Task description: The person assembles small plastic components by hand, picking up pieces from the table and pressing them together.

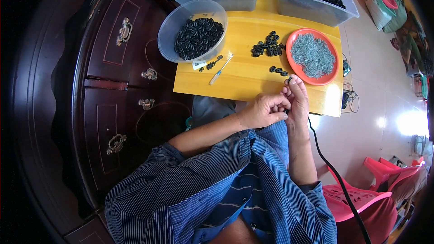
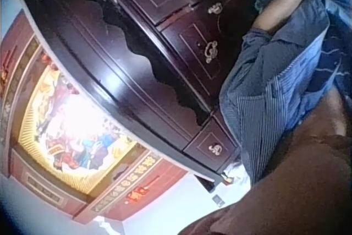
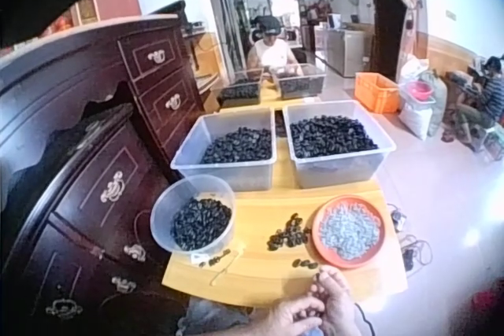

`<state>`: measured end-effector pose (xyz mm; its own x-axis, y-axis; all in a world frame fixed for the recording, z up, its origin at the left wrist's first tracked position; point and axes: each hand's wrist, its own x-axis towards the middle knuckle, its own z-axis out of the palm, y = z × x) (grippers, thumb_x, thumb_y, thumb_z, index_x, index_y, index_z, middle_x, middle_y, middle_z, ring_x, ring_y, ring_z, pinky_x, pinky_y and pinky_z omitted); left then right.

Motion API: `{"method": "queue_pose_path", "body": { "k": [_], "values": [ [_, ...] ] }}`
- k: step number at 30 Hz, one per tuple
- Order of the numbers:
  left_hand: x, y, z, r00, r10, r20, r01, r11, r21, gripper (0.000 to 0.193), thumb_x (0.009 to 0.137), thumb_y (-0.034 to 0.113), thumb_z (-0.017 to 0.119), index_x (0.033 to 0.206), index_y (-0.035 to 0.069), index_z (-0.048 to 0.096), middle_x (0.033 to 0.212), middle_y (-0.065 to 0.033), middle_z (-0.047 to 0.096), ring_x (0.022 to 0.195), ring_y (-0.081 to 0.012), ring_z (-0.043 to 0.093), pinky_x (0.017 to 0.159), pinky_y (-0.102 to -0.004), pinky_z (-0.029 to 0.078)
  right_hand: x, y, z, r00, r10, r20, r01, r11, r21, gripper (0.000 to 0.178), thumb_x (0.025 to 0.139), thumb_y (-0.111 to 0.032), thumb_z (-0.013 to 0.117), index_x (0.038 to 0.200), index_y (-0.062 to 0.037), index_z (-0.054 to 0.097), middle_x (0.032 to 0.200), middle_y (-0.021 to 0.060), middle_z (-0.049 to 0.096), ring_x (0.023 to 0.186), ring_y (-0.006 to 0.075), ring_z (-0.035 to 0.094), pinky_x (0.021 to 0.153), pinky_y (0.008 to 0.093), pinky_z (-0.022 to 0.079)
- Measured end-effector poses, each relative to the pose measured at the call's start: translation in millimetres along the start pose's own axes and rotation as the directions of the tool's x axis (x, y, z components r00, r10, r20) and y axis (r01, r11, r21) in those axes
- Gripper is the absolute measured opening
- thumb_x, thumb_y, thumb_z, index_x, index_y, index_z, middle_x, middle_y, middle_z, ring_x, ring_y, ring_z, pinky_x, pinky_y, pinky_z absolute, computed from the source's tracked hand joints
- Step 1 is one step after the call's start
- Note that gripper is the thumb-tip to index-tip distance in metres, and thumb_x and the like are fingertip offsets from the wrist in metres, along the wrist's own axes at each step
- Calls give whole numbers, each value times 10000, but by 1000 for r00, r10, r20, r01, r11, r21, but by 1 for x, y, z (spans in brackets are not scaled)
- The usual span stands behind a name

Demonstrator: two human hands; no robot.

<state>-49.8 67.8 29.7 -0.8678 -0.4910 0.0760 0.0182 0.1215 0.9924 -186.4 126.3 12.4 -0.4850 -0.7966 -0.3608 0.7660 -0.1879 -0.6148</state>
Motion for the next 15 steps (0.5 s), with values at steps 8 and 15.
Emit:
{"method": "queue_pose_path", "body": {
  "k": [8,15],
  "values": [
    [-1,-3,1,999,23,23,-24,999,34,235,818,-9,740,1040,28,668,776,18,572,679,-46,541,625,-221,474,-1,-2,-1,1000,10,1,-10,1000,17,146,979,-132,643,1116,-80,640,930,13,652,744,81,608,669,208,529],
    [-3,-8,4,995,-75,59,84,982,-172,227,861,-25,692,1081,2,642,841,35,547,741,-24,513,671,-197,458,-4,-3,0,1000,5,14,-5,1000,23,148,979,-133,642,1117,-79,638,930,15,652,751,82,605,679,201,524]
  ]
}}
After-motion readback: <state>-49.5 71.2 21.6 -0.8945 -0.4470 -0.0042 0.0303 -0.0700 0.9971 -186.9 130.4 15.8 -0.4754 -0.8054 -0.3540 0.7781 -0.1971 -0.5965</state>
